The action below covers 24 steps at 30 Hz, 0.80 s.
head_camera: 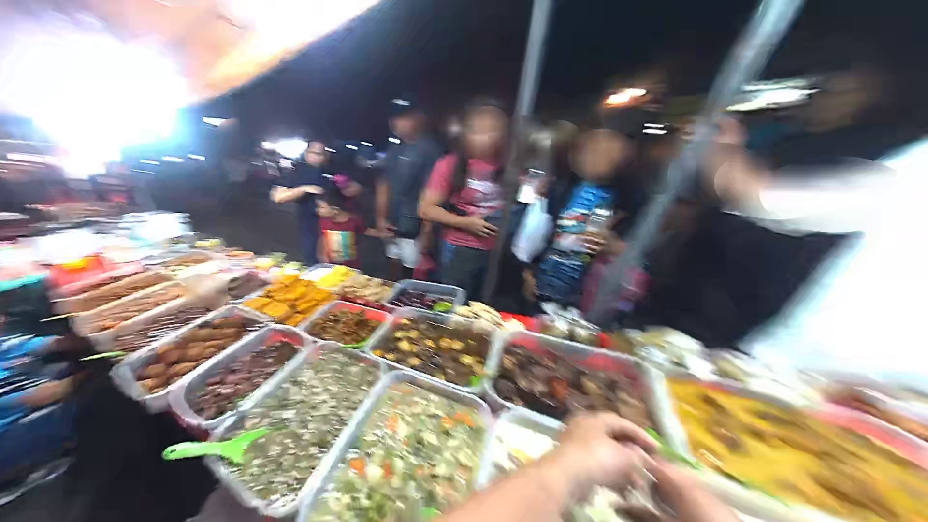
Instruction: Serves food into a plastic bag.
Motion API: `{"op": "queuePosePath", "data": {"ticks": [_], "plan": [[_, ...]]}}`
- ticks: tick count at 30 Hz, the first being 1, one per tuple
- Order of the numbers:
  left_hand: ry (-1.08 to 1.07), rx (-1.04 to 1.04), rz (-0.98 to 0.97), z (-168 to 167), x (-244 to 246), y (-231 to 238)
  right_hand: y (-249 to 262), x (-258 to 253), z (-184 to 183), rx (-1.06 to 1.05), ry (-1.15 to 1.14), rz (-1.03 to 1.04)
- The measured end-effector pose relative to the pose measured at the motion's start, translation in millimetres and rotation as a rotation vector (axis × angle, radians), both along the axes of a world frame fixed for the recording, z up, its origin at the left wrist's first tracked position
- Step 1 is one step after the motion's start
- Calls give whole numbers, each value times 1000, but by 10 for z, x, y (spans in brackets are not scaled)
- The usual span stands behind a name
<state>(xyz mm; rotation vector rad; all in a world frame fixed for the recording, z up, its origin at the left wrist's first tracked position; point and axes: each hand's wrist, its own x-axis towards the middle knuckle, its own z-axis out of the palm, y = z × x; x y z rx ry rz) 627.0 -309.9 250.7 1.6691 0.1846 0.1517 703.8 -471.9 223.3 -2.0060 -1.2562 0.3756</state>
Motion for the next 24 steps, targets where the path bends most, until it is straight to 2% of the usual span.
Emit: {"op": "queuePosePath", "data": {"ticks": [1, 3, 6, 10, 11, 13, 15, 16, 18, 19, 21, 24], "plan": [[-65, -132, 15, 104, -38, 2, 103, -49, 181, -62, -76, -28], [-213, -296, 73, 159, -91, 126, 226, -1, 491, -208, -83, -79], [-306, -156, -18, -143, -142, 292, 247, 63, 781, -194, -34, -75], [-160, -21, -202, -381, -177, 15, 354, -113, 1265, -204, -61, 2], [-188, -19, -259, -397, -110, -13, 373, -160, 1356, -181, -108, -2], [-251, -69, -322, -419, 0, -23, 361, -256, 1455, 16, -264, -1], [-241, -278, -295, -495, 18, -21, 317, -351, 1510, 203, -412, 162], [-208, -384, -242, -515, -8, -27, 292, -394, 1528, 195, -471, 289], [-88, -438, -125, -330, -131, -121, 221, -423, 1463, -45, -656, 446], [-24, -399, -107, -172, -199, -182, 173, -386, 1366, -222, -771, 439], [54, -254, -266, -112, -82, -189, 33, -214, 1102, -458, -856, 321], [122, 50, -519, -144, 126, -133, -239, 13, 774, -533, -851, 171]]}}
